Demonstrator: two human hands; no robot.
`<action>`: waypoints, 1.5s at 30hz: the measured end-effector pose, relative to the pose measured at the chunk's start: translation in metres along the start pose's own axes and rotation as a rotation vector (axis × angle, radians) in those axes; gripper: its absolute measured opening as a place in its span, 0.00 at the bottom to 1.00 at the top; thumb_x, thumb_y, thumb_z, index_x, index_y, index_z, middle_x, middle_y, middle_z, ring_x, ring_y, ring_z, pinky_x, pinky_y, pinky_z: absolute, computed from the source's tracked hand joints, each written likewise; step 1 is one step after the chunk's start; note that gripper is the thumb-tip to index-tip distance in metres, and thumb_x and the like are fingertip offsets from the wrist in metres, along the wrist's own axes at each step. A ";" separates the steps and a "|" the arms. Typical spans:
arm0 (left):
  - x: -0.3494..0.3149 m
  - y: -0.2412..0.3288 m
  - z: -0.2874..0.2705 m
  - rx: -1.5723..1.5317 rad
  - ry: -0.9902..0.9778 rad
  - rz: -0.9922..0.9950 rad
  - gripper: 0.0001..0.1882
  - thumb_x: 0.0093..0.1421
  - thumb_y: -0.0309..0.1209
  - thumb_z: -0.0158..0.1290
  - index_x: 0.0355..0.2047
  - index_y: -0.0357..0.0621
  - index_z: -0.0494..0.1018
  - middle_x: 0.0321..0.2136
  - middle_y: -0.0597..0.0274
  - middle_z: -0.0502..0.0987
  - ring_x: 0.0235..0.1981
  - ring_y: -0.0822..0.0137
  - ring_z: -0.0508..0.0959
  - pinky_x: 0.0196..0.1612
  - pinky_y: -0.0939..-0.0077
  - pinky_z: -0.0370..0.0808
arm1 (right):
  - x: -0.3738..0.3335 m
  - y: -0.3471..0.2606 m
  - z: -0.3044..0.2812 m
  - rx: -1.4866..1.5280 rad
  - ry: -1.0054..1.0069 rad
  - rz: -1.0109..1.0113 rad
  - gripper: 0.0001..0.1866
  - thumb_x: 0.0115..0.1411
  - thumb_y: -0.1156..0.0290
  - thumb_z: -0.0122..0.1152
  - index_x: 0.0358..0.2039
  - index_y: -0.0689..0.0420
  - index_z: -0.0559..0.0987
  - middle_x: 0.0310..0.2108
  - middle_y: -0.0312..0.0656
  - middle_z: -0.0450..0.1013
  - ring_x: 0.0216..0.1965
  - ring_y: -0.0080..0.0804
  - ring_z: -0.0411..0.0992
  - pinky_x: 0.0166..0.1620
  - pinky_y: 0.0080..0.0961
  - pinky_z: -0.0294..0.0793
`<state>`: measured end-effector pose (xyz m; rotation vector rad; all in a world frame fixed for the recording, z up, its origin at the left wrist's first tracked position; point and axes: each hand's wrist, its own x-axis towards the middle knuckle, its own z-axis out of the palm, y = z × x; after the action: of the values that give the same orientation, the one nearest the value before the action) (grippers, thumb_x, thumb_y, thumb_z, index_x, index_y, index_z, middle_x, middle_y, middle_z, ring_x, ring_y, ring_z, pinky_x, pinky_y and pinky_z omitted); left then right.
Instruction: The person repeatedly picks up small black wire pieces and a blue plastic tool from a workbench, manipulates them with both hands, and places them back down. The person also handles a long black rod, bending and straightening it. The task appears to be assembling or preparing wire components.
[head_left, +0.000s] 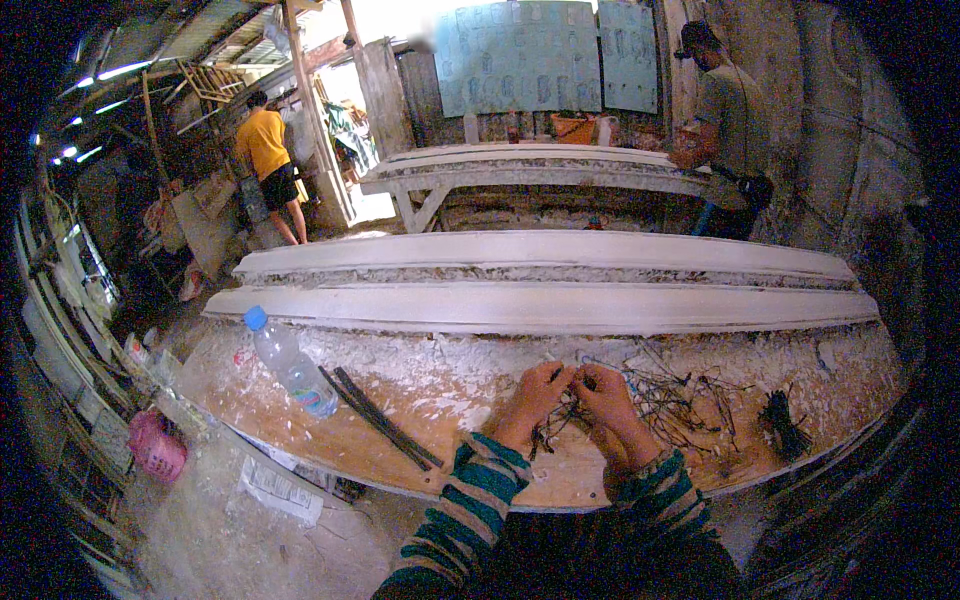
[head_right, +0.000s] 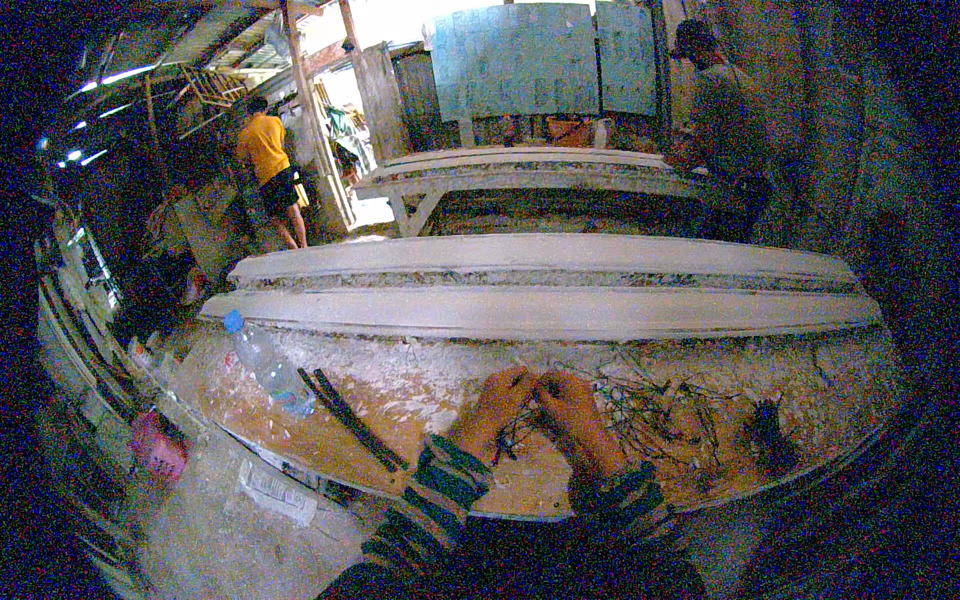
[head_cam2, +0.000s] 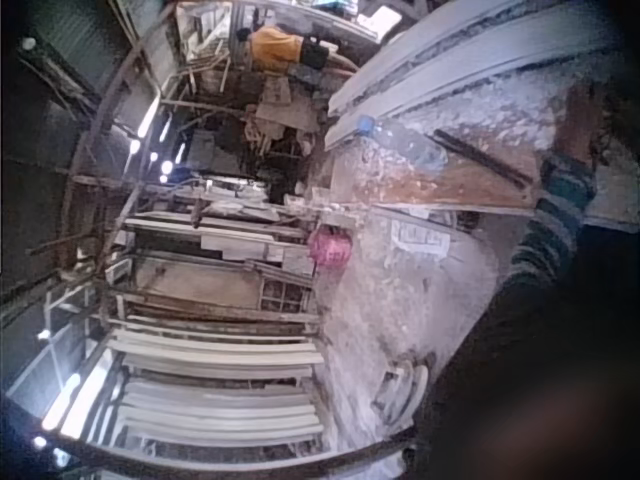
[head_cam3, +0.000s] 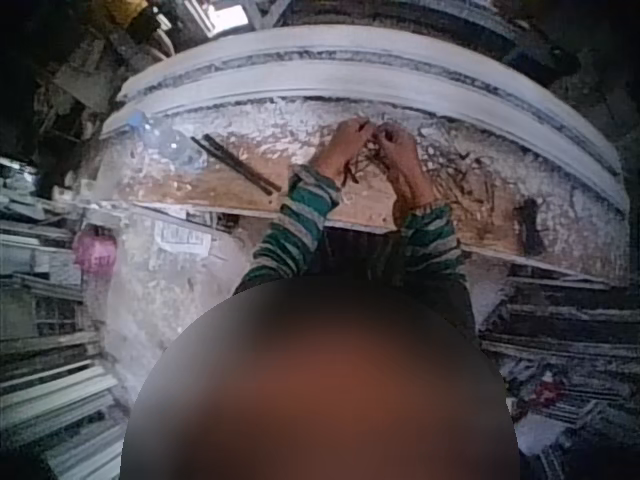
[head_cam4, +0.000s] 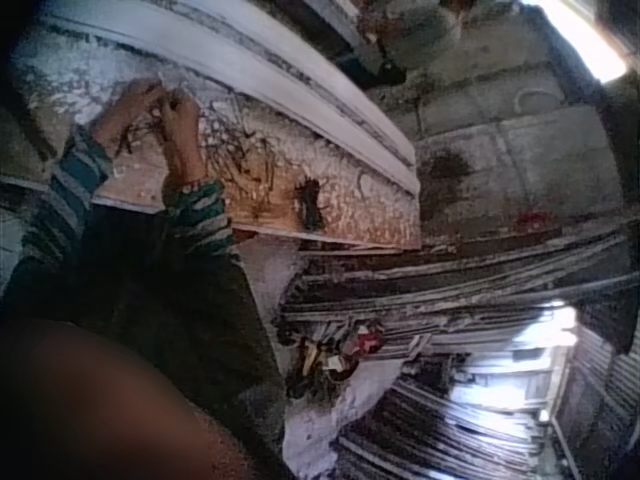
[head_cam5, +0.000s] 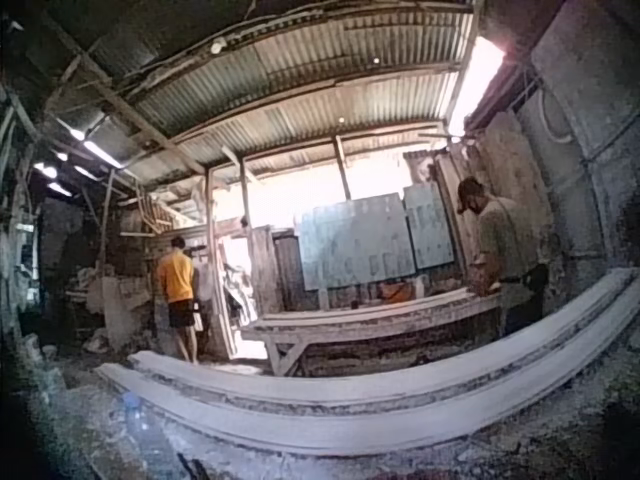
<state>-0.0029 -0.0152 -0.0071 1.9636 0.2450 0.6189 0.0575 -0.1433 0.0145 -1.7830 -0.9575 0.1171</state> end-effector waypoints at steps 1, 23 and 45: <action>0.000 0.004 0.000 -0.079 0.011 -0.001 0.18 0.54 0.41 0.46 0.23 0.36 0.70 0.18 0.52 0.70 0.22 0.59 0.71 0.26 0.68 0.66 | 0.000 -0.002 0.000 0.066 -0.011 0.005 0.09 0.51 0.68 0.56 0.25 0.61 0.73 0.20 0.39 0.70 0.22 0.22 0.65 0.27 0.21 0.65; -0.002 0.009 -0.008 -0.590 -0.240 -0.233 0.14 0.55 0.41 0.48 0.21 0.44 0.71 0.15 0.73 0.66 0.16 0.80 0.62 0.19 0.88 0.57 | 0.001 -0.013 -0.007 0.622 -0.210 0.226 0.11 0.58 0.60 0.45 0.24 0.52 0.69 0.16 0.27 0.61 0.16 0.14 0.55 0.18 0.12 0.50; 0.005 0.000 0.002 -0.341 -0.075 -0.055 0.11 0.52 0.34 0.52 0.23 0.38 0.72 0.18 0.65 0.73 0.21 0.76 0.70 0.27 0.81 0.67 | 0.004 0.003 -0.002 0.603 -0.049 0.287 0.11 0.58 0.63 0.47 0.23 0.54 0.70 0.20 0.27 0.61 0.22 0.14 0.57 0.25 0.14 0.56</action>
<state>0.0028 -0.0143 -0.0064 1.6427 0.1358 0.5126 0.0626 -0.1428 0.0145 -1.3433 -0.6039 0.5725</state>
